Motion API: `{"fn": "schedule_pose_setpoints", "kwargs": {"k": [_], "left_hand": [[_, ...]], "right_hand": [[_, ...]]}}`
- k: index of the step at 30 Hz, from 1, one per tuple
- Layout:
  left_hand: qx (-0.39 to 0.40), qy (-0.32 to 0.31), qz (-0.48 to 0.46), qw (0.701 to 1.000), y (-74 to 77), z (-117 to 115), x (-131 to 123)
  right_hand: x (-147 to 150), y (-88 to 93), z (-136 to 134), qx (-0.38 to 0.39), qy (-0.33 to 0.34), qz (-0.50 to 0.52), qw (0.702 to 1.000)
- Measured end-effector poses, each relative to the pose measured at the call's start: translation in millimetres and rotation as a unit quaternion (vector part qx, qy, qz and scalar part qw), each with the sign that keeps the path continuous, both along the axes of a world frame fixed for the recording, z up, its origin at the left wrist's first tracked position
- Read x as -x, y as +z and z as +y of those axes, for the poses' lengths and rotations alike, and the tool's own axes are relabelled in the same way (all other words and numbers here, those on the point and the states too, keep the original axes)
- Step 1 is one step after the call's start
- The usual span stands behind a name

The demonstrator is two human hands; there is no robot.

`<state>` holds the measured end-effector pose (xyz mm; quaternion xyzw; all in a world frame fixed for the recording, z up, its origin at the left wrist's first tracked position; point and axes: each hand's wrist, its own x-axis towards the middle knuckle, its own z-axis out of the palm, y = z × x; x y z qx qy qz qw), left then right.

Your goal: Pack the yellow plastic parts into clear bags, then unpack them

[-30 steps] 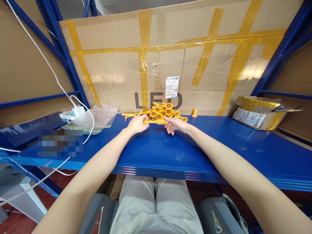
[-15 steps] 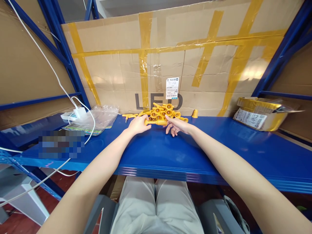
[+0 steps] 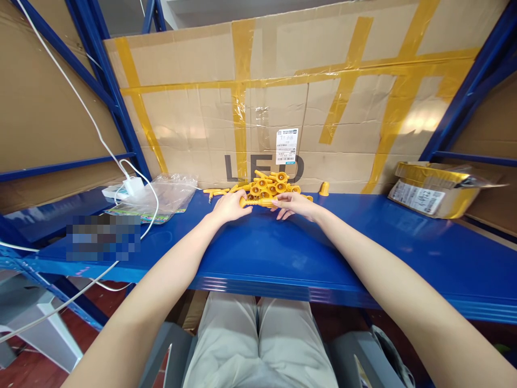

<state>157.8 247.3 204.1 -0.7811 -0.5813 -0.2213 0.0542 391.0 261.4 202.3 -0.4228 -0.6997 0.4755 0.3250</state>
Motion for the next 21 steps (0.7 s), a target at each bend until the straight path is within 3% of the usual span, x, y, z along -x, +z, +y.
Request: {"fn": "schedule_pose_setpoints", "kwargs": {"k": [15, 21], "left_hand": [[0.002, -0.006, -0.003, 1.0, -2.5, 2.7, 2.2], [0.015, -0.013, 0.003, 1.0, -2.3, 2.4, 0.7]], "right_hand": [[1.3, -0.2, -0.3, 0.01, -0.005, 0.009, 1.0], [8.3, 2.5, -4.3, 0.07, -0.008, 0.15, 0.986]]}}
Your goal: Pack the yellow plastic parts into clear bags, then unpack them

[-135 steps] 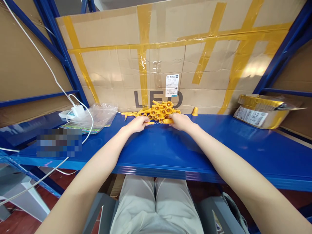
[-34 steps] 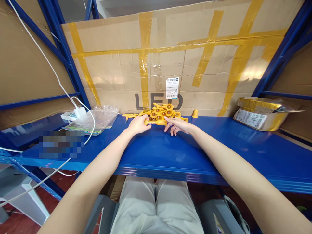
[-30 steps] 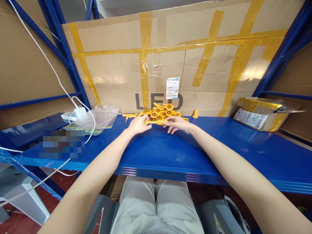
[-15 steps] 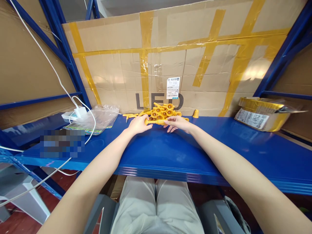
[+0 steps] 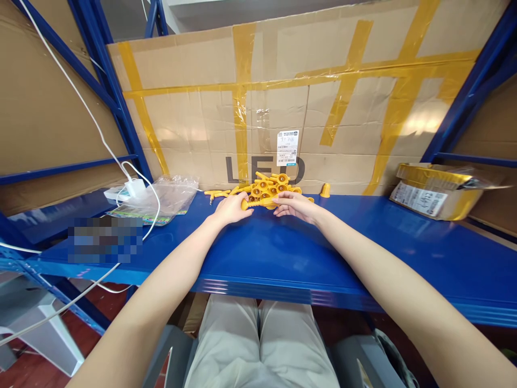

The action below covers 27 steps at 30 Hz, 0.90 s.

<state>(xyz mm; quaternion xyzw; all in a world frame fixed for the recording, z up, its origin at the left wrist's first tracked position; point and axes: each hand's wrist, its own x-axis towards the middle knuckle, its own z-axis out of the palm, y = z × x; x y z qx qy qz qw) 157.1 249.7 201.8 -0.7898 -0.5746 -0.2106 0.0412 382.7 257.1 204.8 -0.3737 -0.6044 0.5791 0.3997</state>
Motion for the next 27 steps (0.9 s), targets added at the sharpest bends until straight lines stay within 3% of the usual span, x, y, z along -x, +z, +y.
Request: {"fn": "schedule_pose_setpoints", "kwargs": {"k": [5, 9, 12, 16, 22, 27], "left_hand": [[-0.022, -0.022, -0.042, 0.999, 6.7, -8, -1], [-0.038, -0.019, -0.084, 0.996, 8.6, -8, 2], [-0.032, -0.02, -0.076, 0.996, 6.6, -5, 5], [-0.015, -0.025, -0.069, 0.997, 3.9, -3, 4], [0.004, -0.055, -0.054, 0.997, 1.9, -2, 2], [0.029, -0.08, -0.053, 0.995, 0.9, -2, 1]], "right_hand": [[1, 19.3, -3, -0.036, -0.046, 0.083, 0.995], [-9, 40.0, 11, -0.208, -0.157, 0.09, 0.961], [-16, 46.7, 29, -0.347, -0.256, -0.021, 0.902], [-13, 38.3, 53, -0.393, -0.321, -0.195, 0.839], [5, 18.9, 73, -0.356, -0.312, -0.322, 0.82], [8, 26.0, 78, -0.308, -0.176, -0.361, 0.863]]}}
